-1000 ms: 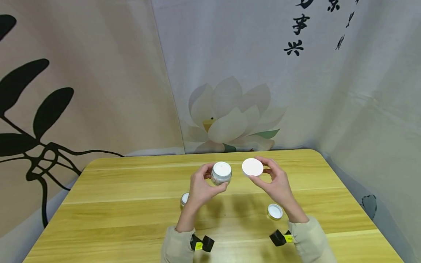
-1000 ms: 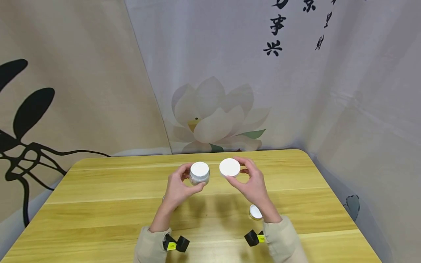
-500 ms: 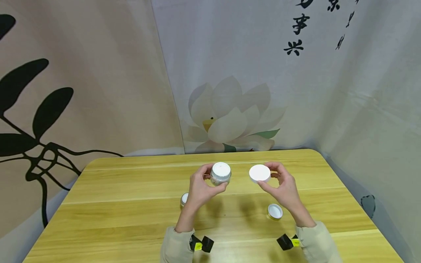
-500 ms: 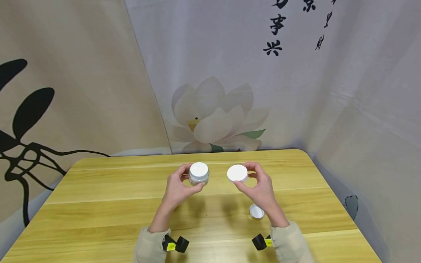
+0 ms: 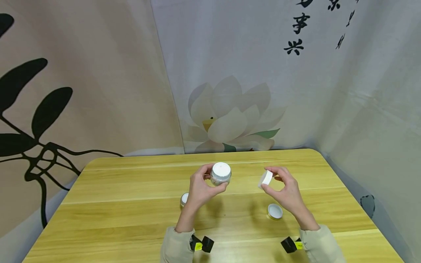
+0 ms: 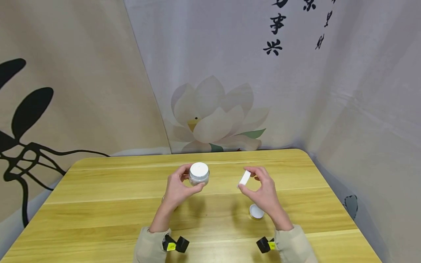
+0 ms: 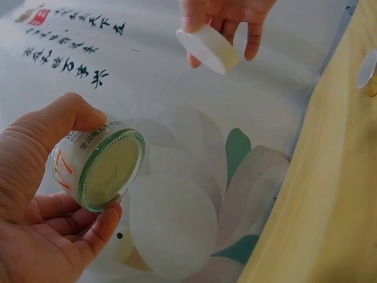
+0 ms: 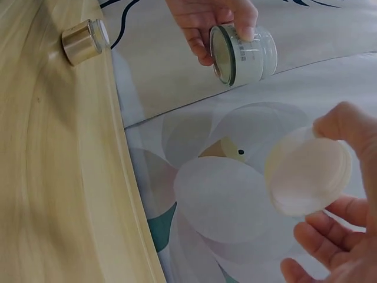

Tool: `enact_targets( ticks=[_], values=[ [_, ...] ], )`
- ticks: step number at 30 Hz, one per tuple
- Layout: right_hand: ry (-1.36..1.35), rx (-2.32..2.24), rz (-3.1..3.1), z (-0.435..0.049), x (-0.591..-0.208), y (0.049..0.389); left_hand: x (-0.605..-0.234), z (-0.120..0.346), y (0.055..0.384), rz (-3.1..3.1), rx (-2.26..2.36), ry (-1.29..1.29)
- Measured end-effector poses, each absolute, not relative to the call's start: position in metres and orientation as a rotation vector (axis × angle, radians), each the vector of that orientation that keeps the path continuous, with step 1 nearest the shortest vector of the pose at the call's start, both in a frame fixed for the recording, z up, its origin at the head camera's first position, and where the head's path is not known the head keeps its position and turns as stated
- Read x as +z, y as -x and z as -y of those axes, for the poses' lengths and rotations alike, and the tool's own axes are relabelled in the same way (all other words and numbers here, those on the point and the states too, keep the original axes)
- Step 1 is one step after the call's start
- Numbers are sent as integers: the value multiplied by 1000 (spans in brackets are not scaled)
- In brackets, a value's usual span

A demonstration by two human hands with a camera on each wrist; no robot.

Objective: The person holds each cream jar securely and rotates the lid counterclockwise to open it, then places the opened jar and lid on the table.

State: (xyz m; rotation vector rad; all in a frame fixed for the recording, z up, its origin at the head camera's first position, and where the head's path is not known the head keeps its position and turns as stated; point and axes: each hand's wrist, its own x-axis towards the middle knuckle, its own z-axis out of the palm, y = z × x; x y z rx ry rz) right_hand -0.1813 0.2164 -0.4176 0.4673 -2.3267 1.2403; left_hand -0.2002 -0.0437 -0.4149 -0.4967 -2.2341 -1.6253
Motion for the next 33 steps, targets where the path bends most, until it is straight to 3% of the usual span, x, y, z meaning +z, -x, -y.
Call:
enact_targets(
  ticks=[33],
  values=[
    [-667, 1106, 2517, -215, -433, 184, -414, 44, 200, 2234, -1614, 489]
  ],
)
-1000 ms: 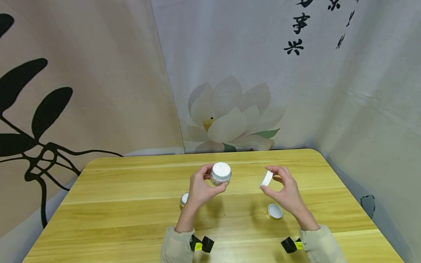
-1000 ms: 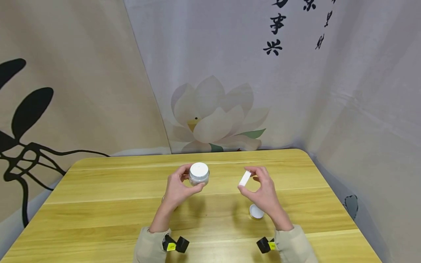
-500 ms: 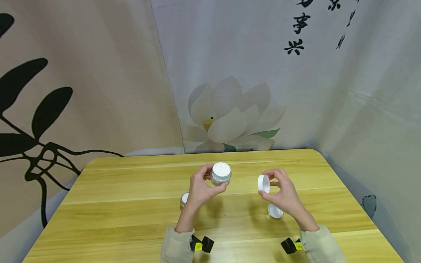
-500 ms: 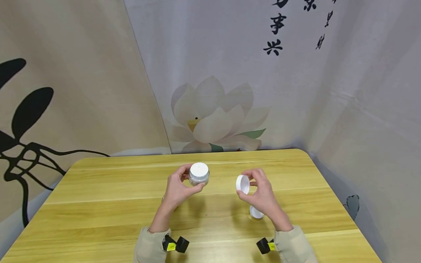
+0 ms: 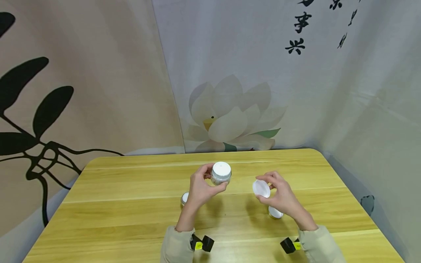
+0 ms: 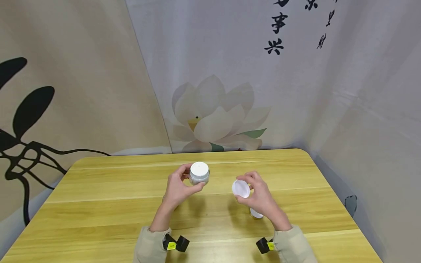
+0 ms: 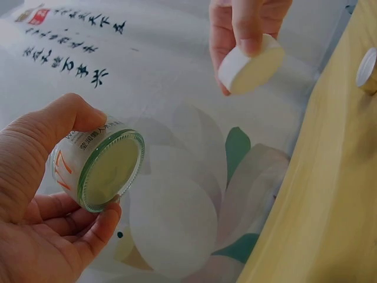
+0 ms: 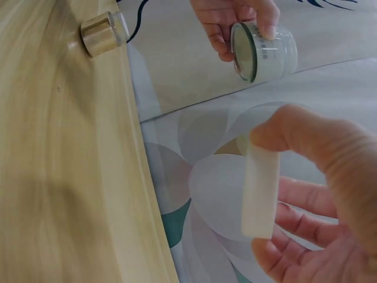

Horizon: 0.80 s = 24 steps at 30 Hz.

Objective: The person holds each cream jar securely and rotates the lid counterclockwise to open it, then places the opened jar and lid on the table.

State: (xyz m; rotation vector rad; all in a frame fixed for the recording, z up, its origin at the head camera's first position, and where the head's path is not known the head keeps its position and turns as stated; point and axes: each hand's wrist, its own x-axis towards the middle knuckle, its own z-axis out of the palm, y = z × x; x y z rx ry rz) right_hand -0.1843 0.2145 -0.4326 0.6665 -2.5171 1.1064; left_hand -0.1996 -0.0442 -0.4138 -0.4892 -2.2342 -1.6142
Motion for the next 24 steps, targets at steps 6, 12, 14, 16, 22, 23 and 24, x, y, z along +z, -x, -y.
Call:
enact_targets(
  ticks=[6, 12, 14, 16, 22, 23, 24],
  values=[
    [-717, 1066, 2585, -212, -438, 184, -414, 44, 200, 2221, -1621, 503],
    [-717, 1070, 2634, -211, -447, 184, -413, 43, 200, 2229, -1622, 497],
    [-710, 1075, 2656, -210, -451, 184, -413, 43, 200, 2237, -1617, 490],
    [-705, 1077, 2681, -210, -455, 184, -413, 43, 200, 2240, -1612, 488],
    [-688, 1065, 2772, -210, -465, 182, -413, 44, 200, 2239, -1607, 495],
    [-689, 1060, 2784, -210, -466, 183, -414, 44, 200, 2239, -1606, 496],
    [-695, 1050, 2794, -211, -469, 183, -414, 44, 200, 2240, -1604, 497]
  ],
)
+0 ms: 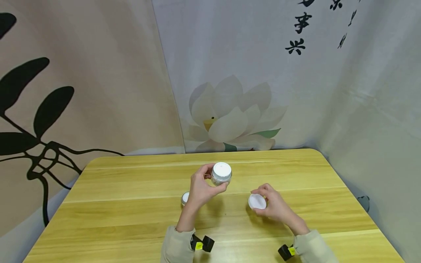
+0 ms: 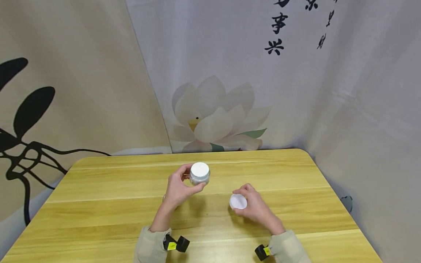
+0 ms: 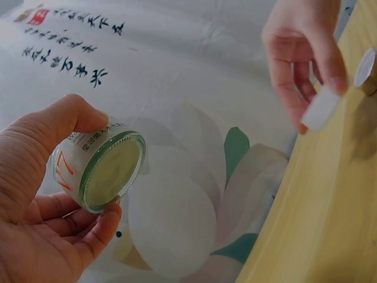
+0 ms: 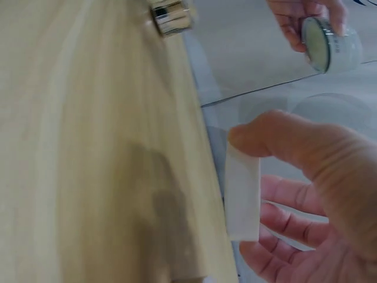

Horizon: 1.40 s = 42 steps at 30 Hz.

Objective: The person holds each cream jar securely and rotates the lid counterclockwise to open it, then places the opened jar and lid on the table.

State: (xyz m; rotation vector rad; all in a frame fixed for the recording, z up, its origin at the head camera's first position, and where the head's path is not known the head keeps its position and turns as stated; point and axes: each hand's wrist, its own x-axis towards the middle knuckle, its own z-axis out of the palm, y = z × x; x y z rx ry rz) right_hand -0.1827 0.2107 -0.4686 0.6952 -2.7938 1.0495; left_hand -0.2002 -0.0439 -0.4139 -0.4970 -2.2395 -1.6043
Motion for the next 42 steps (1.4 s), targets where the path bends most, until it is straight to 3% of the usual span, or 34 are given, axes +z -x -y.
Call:
enact_targets(
  ticks=[42],
  values=[
    [-859, 968, 2916, -205, -483, 185, -414, 45, 200, 2276, -1588, 456]
  ],
)
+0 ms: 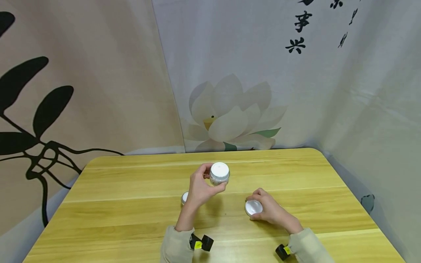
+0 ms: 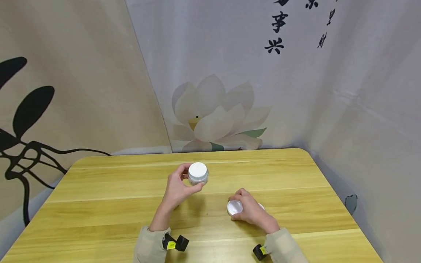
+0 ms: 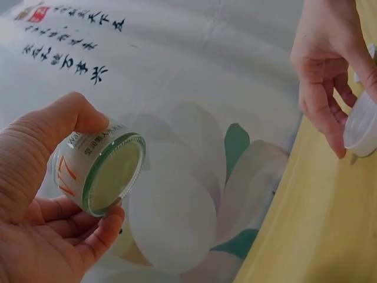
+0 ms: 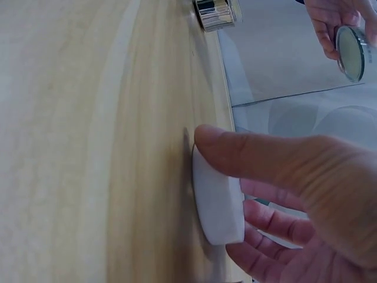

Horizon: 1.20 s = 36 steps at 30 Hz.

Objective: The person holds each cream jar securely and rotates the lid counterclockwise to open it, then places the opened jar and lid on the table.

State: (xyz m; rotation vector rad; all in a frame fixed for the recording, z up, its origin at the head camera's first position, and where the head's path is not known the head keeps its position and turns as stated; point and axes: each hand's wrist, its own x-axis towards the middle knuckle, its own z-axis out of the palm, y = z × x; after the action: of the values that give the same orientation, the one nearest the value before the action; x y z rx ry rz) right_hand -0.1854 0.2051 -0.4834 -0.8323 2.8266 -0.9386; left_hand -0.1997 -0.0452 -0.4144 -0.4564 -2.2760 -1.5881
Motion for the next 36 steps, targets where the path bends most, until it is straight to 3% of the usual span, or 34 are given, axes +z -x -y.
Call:
enact_targets(
  ticks=[23, 36],
  values=[
    [805, -912, -2821, -204, -484, 185, -436, 59, 201, 2699, -1422, 381],
    [801, -916, -2823, -205, -484, 185, -448, 63, 202, 2926, -1233, 483]
  ],
)
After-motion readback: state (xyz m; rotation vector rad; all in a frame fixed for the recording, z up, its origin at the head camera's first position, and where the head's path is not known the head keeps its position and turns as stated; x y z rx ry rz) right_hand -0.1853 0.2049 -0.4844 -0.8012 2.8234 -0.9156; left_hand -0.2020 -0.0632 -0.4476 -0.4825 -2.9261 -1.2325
